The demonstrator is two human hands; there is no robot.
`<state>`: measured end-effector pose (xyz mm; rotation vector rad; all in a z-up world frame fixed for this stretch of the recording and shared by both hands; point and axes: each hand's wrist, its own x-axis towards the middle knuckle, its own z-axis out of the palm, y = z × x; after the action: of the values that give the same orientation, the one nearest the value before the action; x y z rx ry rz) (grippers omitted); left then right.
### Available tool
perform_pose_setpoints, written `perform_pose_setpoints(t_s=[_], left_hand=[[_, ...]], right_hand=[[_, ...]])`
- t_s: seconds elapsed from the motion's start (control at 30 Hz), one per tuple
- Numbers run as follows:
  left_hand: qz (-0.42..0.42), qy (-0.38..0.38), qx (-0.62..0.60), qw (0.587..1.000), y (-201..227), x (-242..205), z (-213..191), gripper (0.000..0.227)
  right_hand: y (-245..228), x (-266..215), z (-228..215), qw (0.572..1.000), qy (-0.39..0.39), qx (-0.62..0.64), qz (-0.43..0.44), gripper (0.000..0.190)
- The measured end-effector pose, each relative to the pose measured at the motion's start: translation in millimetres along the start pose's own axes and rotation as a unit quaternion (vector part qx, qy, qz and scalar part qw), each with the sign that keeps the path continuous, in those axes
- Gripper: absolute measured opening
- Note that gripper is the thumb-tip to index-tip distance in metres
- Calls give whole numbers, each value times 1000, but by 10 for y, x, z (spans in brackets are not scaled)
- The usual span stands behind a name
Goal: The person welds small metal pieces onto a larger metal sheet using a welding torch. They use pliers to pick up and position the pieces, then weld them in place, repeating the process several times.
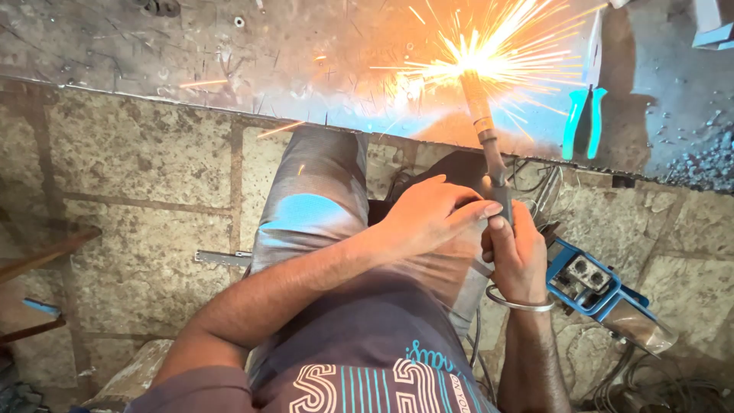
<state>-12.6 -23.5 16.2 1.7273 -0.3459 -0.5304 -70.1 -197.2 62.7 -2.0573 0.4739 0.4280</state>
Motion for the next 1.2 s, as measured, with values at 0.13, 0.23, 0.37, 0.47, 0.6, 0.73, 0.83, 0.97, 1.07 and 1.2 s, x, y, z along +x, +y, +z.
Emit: perform_pose_setpoints(t_s=[0.13, 0.23, 0.37, 0.47, 0.6, 0.73, 0.83, 0.97, 1.07, 1.2], left_hand=[[-38, -57, 44, 997, -16, 16, -28, 58], [-7, -46, 24, 999, -27, 18, -38, 58], [-23, -56, 26, 998, 6, 28, -55, 58], [-7, -41, 19, 999, -22, 18, -26, 57], [-14, -40, 16, 999, -71, 21, 2, 58], [-8, -47, 19, 999, -21, 23, -24, 59], [12, -36, 5, 999, -9, 12, -17, 59], [-37, -76, 42, 996, 56, -20, -63, 57], [-51, -77, 37, 995, 95, -52, -94, 53], [-34, -55, 33, 997, 21, -126, -72, 50]], right_hand=[[39, 18, -10, 1000, 2, 1, 1, 42], [65, 22, -11, 1000, 3, -12, -2, 42], [100, 26, -12, 1000, 3, -9, -2, 42], [91, 32, -15, 1000, 2, -10, -7, 43], [80, 42, -13, 1000, -1, -9, -4, 45], [156, 14, -24, 1000, 12, 15, -1, 46], [293, -7, -63, 997, 34, 70, -6, 48], [392, -43, -84, 994, 42, 103, 2, 43], [451, -71, -73, 994, 33, 103, 4, 38], [368, -79, -29, 998, 21, 65, 6, 38]])
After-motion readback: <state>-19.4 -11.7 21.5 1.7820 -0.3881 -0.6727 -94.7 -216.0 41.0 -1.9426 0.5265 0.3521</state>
